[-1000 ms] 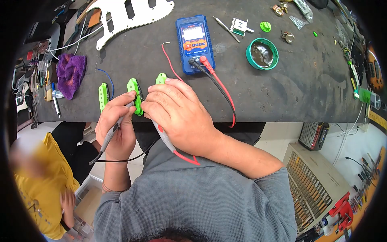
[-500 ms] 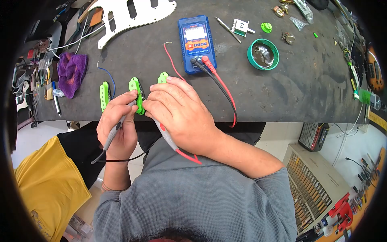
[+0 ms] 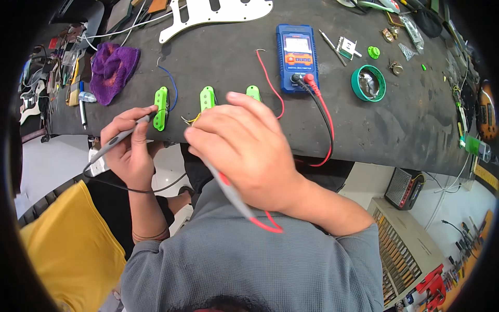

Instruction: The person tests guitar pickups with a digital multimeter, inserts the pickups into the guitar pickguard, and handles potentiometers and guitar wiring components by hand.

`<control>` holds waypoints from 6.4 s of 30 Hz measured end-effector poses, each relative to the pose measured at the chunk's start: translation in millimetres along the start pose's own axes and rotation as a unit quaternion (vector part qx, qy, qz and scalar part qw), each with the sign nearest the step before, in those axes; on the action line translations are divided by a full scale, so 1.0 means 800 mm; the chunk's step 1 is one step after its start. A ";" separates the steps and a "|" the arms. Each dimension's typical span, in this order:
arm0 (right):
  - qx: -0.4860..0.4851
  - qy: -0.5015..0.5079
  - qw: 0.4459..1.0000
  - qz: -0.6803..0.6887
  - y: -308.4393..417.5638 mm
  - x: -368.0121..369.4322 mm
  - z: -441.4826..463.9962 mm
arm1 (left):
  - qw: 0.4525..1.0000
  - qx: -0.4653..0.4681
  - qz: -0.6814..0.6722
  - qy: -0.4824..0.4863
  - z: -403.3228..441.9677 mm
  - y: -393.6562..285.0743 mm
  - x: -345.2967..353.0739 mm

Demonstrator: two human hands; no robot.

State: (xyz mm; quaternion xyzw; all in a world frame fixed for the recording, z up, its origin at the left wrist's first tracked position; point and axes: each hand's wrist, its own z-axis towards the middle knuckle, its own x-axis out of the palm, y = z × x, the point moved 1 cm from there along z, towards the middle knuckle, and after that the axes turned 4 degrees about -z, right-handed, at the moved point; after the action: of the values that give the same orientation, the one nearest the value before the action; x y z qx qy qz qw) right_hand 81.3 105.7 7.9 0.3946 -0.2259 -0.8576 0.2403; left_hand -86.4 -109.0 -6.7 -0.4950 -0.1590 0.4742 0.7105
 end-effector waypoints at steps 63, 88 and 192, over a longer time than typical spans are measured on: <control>-0.014 0.055 0.991 -0.121 0.022 0.097 0.007 | 0.985 0.071 0.143 0.062 0.002 0.011 -0.004; -0.012 0.069 0.989 -0.128 0.024 0.094 0.010 | 0.982 0.082 0.159 0.059 0.003 0.010 -0.001; 0.104 0.094 0.906 -0.400 -0.066 -0.100 -0.011 | 0.914 0.001 0.053 0.401 -0.093 -0.066 0.135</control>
State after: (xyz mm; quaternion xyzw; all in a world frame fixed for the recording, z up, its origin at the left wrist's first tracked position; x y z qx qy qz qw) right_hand 121.8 192.5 17.4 0.5536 -0.1129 -0.8122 -0.1452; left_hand 46.5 -63.5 -21.7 -0.6509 0.1662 0.2723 0.6888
